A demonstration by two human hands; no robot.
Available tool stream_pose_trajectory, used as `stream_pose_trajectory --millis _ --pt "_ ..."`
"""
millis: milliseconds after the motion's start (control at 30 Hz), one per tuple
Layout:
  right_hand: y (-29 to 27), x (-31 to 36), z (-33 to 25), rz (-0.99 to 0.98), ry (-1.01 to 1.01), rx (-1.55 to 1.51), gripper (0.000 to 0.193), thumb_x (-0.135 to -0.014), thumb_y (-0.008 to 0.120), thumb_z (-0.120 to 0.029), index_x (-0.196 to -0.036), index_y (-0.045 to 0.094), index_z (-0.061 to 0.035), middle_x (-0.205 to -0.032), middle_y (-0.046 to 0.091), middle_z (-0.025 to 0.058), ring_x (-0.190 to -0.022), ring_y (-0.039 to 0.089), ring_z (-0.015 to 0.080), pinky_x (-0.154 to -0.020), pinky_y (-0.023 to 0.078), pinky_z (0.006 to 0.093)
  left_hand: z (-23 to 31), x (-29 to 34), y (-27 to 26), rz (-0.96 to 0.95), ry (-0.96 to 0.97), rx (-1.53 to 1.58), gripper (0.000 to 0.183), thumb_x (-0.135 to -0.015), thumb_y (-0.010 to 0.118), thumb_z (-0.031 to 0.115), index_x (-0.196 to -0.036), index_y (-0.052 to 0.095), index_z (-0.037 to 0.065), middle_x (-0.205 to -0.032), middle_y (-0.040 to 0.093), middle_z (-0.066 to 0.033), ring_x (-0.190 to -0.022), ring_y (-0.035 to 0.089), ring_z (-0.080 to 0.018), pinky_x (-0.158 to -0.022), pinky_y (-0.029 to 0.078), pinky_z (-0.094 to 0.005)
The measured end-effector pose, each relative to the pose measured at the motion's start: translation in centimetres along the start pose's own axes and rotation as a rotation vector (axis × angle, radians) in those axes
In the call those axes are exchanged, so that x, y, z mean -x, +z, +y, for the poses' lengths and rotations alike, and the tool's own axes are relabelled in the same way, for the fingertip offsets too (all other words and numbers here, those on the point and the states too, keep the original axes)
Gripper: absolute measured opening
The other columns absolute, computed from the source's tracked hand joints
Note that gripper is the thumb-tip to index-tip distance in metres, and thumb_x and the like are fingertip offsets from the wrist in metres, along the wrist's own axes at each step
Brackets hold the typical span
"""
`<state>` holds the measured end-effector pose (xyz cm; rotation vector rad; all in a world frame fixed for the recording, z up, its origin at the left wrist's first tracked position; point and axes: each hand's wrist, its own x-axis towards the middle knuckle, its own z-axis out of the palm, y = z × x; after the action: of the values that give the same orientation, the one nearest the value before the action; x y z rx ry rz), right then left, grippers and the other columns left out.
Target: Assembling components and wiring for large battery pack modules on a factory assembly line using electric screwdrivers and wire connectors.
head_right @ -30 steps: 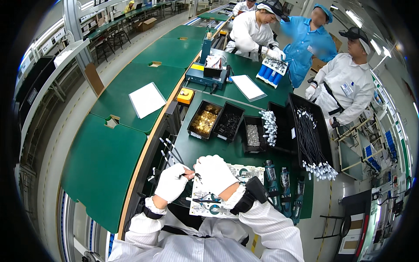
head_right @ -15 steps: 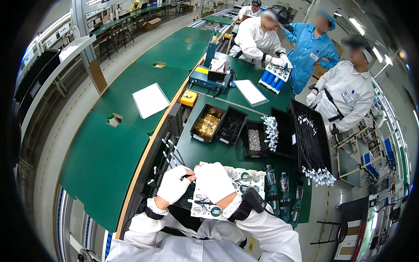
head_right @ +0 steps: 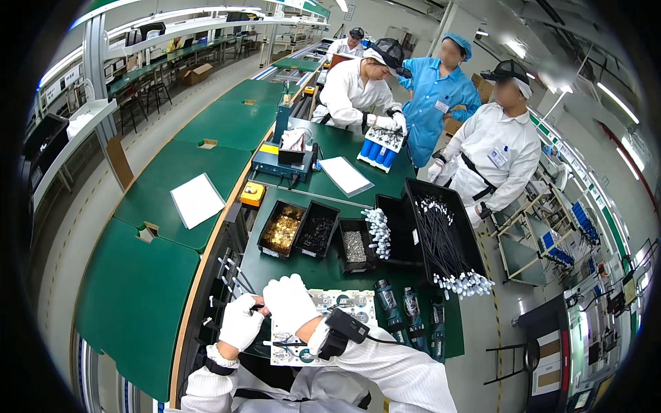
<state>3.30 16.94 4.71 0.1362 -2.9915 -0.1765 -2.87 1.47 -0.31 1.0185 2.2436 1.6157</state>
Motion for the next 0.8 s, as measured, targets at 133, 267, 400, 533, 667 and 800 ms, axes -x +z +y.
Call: stream_pose_trajectory --millis 133,267,400,533,667,800 --pt "0.9 0.0 1.6 -0.136 0.089 -0.064 0.026 -0.091 0.063 -0.033 -0.076 0.070 -0.0127 -0.073 0.066 0.0092 -0.071 0.068 0.0238 -0.065 0.045 0.0408 0.6 -0.2 0.2 -0.034 0.116 -0.105 0.014 -0.090 0.070 0.006 -0.104 0.072 0.004 -0.097 0.072 -0.0139 -0.090 0.070 -0.0305 -0.081 0.054 -0.0375" --pt "-4.8 2.4 3.9 0.181 0.425 -0.379 0.044 -0.100 0.059 -0.039 -0.072 0.067 -0.0067 -0.065 0.062 0.0145 -0.062 0.064 0.0321 -0.056 0.046 0.0449 1.6 -0.1 -0.7 -0.118 0.259 -0.341 0.021 -0.095 0.063 0.011 -0.114 0.071 0.008 -0.102 0.069 -0.0123 -0.098 0.065 -0.0334 -0.088 0.052 -0.0436" --pt "-6.9 15.1 11.4 0.343 1.072 -0.161 0.048 -0.105 0.049 -0.038 -0.074 0.062 -0.0041 -0.074 0.063 0.0196 -0.070 0.064 0.0414 -0.063 0.048 0.0502 4.0 -0.1 -0.1 -0.163 0.287 -0.481 0.031 -0.095 0.063 0.015 -0.124 0.069 0.008 -0.112 0.066 -0.0172 -0.101 0.063 -0.0370 -0.092 0.050 -0.0452" --pt "0.0 29.1 16.5 -0.496 1.560 0.083 0.052 -0.099 0.053 -0.051 -0.108 0.072 -0.0031 -0.106 0.073 0.0228 -0.105 0.069 0.0416 -0.094 0.054 0.0473 5.0 -0.1 0.1 -0.220 0.266 -0.572 0.034 -0.096 0.062 0.019 -0.128 0.067 0.007 -0.119 0.063 -0.0168 -0.109 0.059 -0.0370 -0.097 0.047 -0.0462" --pt "6.0 37.1 14.8 -0.452 1.486 -0.123 0.066 -0.095 0.063 -0.041 -0.148 0.046 -0.0040 -0.136 0.058 0.0282 -0.122 0.060 0.0466 -0.103 0.050 0.0493 6.1 0.2 0.8 -0.267 0.223 -0.636 0.037 -0.097 0.062 0.019 -0.131 0.065 0.004 -0.123 0.059 -0.0184 -0.113 0.057 -0.0377 -0.099 0.045 -0.0462" --pt "8.6 41.4 15.7 -0.199 1.485 -0.311 0.064 -0.084 0.077 -0.026 -0.137 0.052 -0.0003 -0.109 0.067 0.0243 -0.105 0.067 0.0405 -0.092 0.054 0.0462 6.6 0.9 1.5 -0.219 0.231 -0.684 0.042 -0.094 0.062 0.017 -0.133 0.062 0.000 -0.119 0.056 -0.0181 -0.107 0.054 -0.0358 -0.094 0.045 -0.0452"
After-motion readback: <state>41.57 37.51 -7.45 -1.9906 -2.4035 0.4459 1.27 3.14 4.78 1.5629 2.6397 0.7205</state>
